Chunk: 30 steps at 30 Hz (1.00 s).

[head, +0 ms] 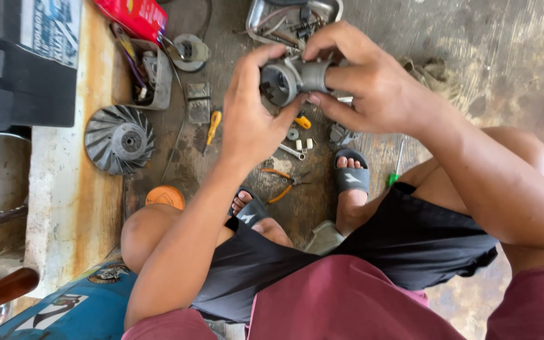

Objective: Disassembling and inspecting a motorcycle carburetor using pliers and manual manipulation

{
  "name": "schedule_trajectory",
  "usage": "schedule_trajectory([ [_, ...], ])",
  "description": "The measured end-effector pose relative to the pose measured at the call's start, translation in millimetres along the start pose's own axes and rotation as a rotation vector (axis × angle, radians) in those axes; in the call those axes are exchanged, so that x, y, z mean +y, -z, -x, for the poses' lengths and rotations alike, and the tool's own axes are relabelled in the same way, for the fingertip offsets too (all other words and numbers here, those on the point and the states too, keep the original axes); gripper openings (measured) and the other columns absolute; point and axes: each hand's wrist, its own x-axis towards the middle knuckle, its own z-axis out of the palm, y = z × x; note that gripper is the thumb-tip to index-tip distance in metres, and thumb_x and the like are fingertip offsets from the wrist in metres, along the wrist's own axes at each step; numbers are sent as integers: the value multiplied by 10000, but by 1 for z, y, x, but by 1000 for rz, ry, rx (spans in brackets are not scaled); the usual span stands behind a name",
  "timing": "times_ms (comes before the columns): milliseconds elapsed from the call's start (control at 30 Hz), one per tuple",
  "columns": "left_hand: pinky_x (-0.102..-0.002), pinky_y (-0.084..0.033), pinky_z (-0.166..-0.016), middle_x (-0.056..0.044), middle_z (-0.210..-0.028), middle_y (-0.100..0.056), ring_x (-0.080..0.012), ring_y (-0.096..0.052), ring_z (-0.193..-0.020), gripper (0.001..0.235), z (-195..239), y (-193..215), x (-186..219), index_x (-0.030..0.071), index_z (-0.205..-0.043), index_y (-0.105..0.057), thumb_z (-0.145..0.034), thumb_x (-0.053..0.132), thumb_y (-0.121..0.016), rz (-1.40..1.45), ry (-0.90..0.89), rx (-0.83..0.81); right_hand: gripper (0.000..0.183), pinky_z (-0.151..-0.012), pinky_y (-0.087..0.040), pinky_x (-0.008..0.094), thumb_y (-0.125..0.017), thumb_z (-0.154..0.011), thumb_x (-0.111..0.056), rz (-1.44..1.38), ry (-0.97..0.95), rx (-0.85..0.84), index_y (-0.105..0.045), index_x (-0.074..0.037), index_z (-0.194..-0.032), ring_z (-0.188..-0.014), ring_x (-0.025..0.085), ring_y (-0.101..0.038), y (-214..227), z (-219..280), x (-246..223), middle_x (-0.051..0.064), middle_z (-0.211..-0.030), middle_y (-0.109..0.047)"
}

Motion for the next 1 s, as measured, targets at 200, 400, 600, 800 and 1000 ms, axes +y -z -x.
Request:
schedule_trajectory([
  [200,-387,-557,-975,-94,-1213,-627,-273,-679,-1086,670,-3,-4,4,99,-1302,-507,-761,3,-888,-34,-48,109,72,-874,-491,400,-722,-865,137,-21,-34,9,-663,137,-907,-1063,360,-563,2,-2,0,264,-1322,-529],
  [400,-377,-550,-978,-93,-1205,-629,-257,-668,-1087,666,-3,-7,5,91,-1288,-509,-749,68,-898,-54,-21,141,173,-875,-528,393,-759,-859,99,-19,-72,75,-587,79,-863,-1068,332,-608,0,-1,2,221,-1309,-578],
  [600,-363,-533,-1001,-91,-1230,-616,-255,-655,-1106,668,-2,-2,6,90,-1307,-503,-744,31,-857,18,-8,132,256,-905,-575,384,-847,-788,66,-24,-117,141,-597,55,-842,-1083,318,-682,-1,-3,-4,202,-1265,-659],
  [800,-371,-545,-1019,-106,-1263,-609,-257,-657,-1131,670,-2,0,5,86,-1324,-480,-763,-4,-835,161,-45,104,169,-902,-567,383,-841,-802,19,131,-5,107,-687,64,-854,-1064,303,-646,-3,-2,1,191,-1267,-616],
  [1000,-550,-496,-1079,-192,-1287,-585,-389,-601,-1248,677,1,-16,-17,65,-1361,-482,-786,-75,-811,499,-23,66,160,-749,-577,425,-776,-858,-47,353,161,139,-661,-9,-752,-958,376,-680,-8,-4,-3,213,-1177,-638],
])
